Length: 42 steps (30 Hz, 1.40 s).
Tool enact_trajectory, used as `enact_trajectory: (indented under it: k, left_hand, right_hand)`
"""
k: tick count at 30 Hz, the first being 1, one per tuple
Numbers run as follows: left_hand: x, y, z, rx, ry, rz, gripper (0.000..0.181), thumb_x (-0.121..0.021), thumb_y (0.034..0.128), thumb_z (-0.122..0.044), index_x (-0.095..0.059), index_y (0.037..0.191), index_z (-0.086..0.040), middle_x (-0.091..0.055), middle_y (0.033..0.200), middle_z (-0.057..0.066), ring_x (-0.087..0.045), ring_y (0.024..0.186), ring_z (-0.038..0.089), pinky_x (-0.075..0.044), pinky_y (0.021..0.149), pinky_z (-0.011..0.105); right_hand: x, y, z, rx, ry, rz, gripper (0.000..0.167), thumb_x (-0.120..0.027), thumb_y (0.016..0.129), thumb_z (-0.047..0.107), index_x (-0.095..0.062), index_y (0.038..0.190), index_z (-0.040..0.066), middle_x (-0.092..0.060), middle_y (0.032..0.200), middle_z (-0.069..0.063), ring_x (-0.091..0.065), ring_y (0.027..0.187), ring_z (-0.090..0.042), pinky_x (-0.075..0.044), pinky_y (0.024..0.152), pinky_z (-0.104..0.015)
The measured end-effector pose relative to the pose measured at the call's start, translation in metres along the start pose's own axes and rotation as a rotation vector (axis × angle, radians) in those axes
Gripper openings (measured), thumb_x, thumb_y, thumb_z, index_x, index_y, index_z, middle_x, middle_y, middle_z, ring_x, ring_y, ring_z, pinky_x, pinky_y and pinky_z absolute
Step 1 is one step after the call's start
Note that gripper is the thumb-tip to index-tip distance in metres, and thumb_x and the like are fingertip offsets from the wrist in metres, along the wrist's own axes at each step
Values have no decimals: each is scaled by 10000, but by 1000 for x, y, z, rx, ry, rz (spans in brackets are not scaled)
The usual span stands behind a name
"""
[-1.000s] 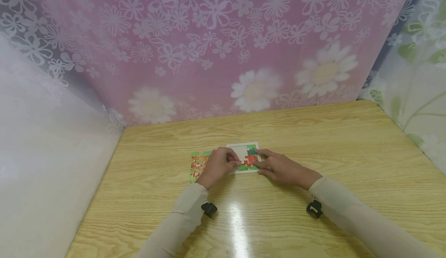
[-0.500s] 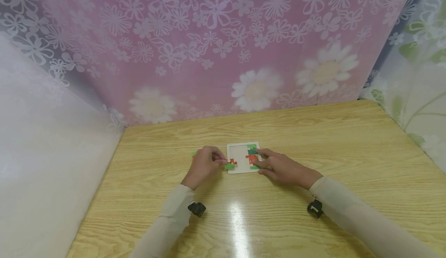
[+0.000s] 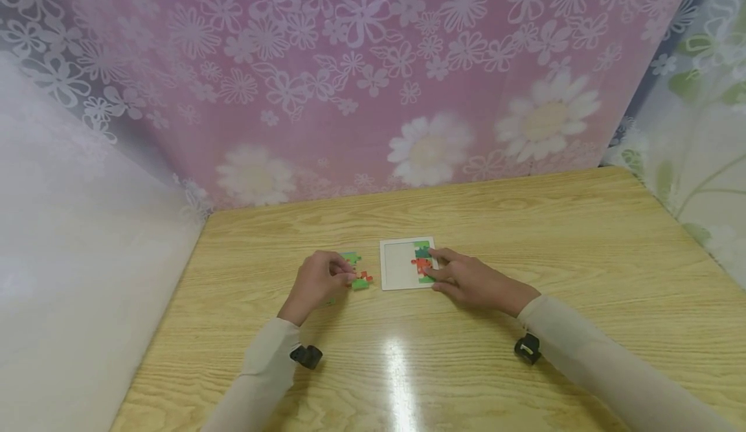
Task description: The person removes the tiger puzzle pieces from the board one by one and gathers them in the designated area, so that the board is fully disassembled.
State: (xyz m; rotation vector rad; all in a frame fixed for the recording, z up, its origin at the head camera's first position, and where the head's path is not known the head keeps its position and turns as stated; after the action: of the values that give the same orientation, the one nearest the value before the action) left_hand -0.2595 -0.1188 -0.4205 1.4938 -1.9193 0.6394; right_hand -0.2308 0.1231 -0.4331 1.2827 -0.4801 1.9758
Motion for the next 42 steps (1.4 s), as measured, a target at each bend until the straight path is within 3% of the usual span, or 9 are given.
enact_trajectory:
  k: [7,18,42]
  left_hand:
    - [6,-9,9,22,19,4,58,-812,870,-99,-761,844,-95,-690,774,-24,-621,670,116,-506,598,307]
    - [9,-18,12,43,47,10,58,-813,859,-70,-762,836,-87,-675,729,-25,-609,634,112,-505,584,305]
    - [5,-19,16,36,73,13,77,-834,837,-82,-763,806,-82,-716,748,-15,-655,655,99,-550,617,308]
  right_hand:
    - [0,0,0,-6,5,1,364,-689,983,161,-665,1295,-23,-451,1465,-313,-548,1264,-452,-533,933,-487]
    - [-1,-2,-2,6,23,-1,364,-654,1008,169,-647,1319,-20,-437,1481,-307,-518,1304,-439,-524,950,-484]
    - [-2,-1,-3,2,23,-3,363,-662,1005,180,-654,1315,-9,-444,1480,-299,-526,1298,-431,-521,957,-489]
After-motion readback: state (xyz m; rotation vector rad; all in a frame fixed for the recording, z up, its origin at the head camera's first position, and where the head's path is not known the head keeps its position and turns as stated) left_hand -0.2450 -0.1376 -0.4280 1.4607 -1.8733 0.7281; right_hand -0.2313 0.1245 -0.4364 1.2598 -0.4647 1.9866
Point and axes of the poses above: each hand's wrist, its own y-axis towards the middle knuckle, its own x-axis out of the back of the hand, z = x × y, the point moved 9 cm from there along y, towards the middle knuckle
